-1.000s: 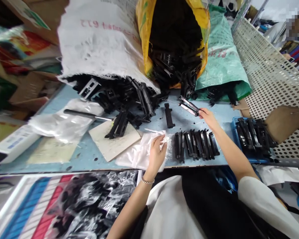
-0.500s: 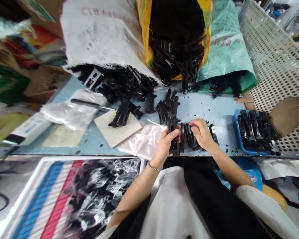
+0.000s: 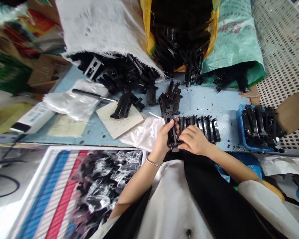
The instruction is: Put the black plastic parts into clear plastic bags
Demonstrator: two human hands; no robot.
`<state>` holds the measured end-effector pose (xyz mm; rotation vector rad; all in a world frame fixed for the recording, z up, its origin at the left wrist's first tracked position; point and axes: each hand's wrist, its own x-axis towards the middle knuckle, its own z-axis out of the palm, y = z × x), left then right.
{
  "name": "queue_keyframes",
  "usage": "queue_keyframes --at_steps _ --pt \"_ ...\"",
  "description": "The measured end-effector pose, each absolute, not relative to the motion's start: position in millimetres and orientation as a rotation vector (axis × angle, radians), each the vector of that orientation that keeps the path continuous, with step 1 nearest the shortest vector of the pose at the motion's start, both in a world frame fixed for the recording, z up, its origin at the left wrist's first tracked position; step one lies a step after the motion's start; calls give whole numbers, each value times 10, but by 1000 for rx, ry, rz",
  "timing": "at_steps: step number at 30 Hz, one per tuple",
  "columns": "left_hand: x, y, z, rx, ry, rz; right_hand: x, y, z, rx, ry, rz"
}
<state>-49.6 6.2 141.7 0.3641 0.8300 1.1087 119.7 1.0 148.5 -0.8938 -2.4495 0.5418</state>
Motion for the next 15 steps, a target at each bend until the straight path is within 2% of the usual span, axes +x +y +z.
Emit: queue_keyframes --at_steps 2,4,7,10,13,15 --pt "-442 35 1406 357 827 1116 1202 -140 1414 -904 -2466 446" --pt "-364 -19 1373 391 881 1202 1187 -258 1348 -1002 -2359 531" --pt "-299 -97 1300 526 972 1386 1163 -352 1309 -1207 -2078 910" --pt "-334 -128 1243 612 1009 1341 1139 -365 1332 -1291 -1859 1389" --pt "-394 -129 1221 559 998 1209 1083 -350 1335 -1291 -1824 1575" --pt "-428 -129 1223 562 1028 1247 1042 -335 1314 -1310 -1778 1637"
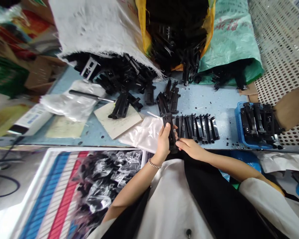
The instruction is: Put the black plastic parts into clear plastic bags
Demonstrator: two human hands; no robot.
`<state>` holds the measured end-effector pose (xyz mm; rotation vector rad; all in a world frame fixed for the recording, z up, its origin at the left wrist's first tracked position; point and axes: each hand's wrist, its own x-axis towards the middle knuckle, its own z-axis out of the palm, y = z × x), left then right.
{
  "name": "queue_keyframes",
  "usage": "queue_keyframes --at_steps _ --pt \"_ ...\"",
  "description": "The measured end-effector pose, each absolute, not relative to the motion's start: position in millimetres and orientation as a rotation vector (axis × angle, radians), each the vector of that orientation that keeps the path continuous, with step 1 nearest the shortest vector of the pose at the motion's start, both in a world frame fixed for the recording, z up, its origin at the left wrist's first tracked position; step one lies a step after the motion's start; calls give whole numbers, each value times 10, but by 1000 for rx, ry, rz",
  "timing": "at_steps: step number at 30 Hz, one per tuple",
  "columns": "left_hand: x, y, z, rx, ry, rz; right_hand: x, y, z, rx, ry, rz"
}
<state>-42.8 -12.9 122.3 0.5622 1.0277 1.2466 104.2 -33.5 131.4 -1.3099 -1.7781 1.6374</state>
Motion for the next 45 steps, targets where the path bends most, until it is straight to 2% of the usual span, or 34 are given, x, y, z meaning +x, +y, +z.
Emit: queue_keyframes --at_steps 3,5,8,10,12,14,19,25,27,29,32,35,39,42,45 --pt "-532 -139 1245 673 1099 1290 1047 -283 1327 -1295 -1858 1766" --pt "-669 -162 1267 719 1085 1109 1118 -221 1404 -1291 -2119 1465" --pt "-917 -237 1285 698 952 590 1264 -126 1552 -1101 -2454 712" --pt "-1033 -305 1278 664 831 309 1337 -101 1596 -831 -2610 506" --pt "-1081 -360 1261 628 732 172 1385 -118 1574 -630 -2702 489" --pt "-1077 -385 1238 599 693 181 1424 -159 1509 -598 -2718 517" --pt "-1007 -392 1169 640 728 424 1525 -259 1350 -858 -2643 542" --pt "-1006 -433 1124 676 716 370 1600 -404 1310 -1003 -2763 679" --pt "-1031 -377 1080 795 788 447 1618 -422 1313 -1116 -2714 762" --pt "-1053 -290 990 935 956 662 1610 -401 1309 -1265 -2464 953" --pt "-1115 -194 795 1324 1294 947 1491 -313 1286 -1318 -1744 1407" --pt "-1356 -204 611 1960 1391 817 1237 -213 1240 -1145 -1072 1728" --pt "-1988 -278 546 2293 1274 559 856 -131 1143 -996 -689 1869" --pt "-2241 -304 642 2341 1348 551 669 -114 1075 -963 -573 1884" --pt "-1938 -294 722 2300 1566 653 633 -118 1052 -954 -493 1872"
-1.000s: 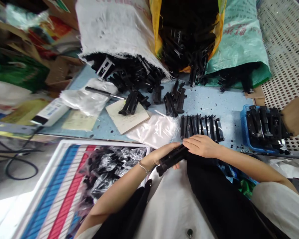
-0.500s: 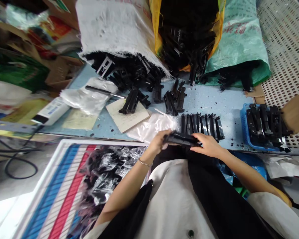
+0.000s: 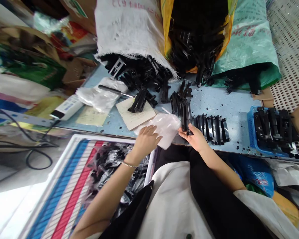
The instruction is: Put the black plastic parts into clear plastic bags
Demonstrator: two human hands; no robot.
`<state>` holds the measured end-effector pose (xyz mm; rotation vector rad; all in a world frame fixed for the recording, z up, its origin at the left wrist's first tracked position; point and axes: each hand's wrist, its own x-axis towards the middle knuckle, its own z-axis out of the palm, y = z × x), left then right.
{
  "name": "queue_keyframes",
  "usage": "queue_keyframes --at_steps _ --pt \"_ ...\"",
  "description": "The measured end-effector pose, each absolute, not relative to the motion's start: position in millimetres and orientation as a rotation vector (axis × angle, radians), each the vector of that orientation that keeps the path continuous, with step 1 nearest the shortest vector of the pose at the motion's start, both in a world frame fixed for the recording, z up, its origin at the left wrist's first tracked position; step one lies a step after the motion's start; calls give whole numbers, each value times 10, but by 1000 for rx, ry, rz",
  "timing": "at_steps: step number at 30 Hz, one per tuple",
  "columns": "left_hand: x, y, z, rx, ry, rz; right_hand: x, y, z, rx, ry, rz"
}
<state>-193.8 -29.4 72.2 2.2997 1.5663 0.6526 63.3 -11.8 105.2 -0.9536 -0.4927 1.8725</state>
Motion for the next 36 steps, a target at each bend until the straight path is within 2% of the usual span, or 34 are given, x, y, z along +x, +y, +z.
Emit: queue_keyframes --at_steps 6,12,16,21,24,29,31,36 --pt "-1011 -137 569 1953 1917 661 914 -130 1142 -1022 -493 1828" --pt "-1372 4 468 1526 1523 926 978 -177 1231 -998 -526 1796" --pt "-1377 -25 508 1328 1452 1107 727 -244 1191 -945 -651 1849" --pt "-1277 -119 585 1359 1444 1123 466 -205 1040 -1009 -764 1828" --pt "-1320 -189 654 1656 1432 1173 454 -149 1002 -1066 -725 1717" --pt "-1317 -262 694 2031 1450 1013 698 -267 1185 -1053 -753 1702" --pt "-1275 -275 669 2031 1489 985 876 -452 1294 -1038 -758 1807" --pt "-1206 -308 584 2026 1388 1030 1249 -1012 1317 -824 -518 2498"
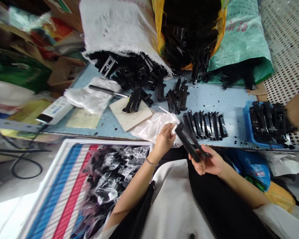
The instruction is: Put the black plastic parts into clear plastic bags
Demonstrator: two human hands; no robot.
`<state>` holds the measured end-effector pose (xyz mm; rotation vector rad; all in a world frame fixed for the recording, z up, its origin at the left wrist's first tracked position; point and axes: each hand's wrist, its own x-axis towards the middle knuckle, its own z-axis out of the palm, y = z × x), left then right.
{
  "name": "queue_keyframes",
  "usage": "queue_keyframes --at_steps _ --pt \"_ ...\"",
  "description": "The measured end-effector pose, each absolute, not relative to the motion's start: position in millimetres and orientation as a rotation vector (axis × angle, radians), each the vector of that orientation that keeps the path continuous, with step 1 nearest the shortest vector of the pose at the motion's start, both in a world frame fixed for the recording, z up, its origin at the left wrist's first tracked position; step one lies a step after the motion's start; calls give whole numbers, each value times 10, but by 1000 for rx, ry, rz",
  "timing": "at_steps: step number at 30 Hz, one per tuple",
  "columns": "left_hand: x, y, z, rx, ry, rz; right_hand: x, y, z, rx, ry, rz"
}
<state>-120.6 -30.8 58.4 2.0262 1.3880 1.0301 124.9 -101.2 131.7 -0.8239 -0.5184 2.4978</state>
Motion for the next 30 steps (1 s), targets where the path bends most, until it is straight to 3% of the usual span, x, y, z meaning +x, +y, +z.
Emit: queue_keyframes --at_steps 5,12,16,20,26,30 --pt "-1198 -451 625 2153 1294 1005 1273 -1082 1049 -837 -227 2666" --pt "-1153 -724 758 2383 1150 895 1119 -947 943 -1180 -755 2196" --pt "-1316 -632 733 2375 1336 909 1209 -939 917 -892 -658 2554" --pt "-1389 -671 795 2523 1201 879 1245 -846 867 -699 -473 2738" --pt "-1243 -974 888 2544 940 860 1003 -729 857 -890 -472 2417" --pt "-1153 -1037 874 2432 978 830 759 -859 1000 -1270 -1101 1840"
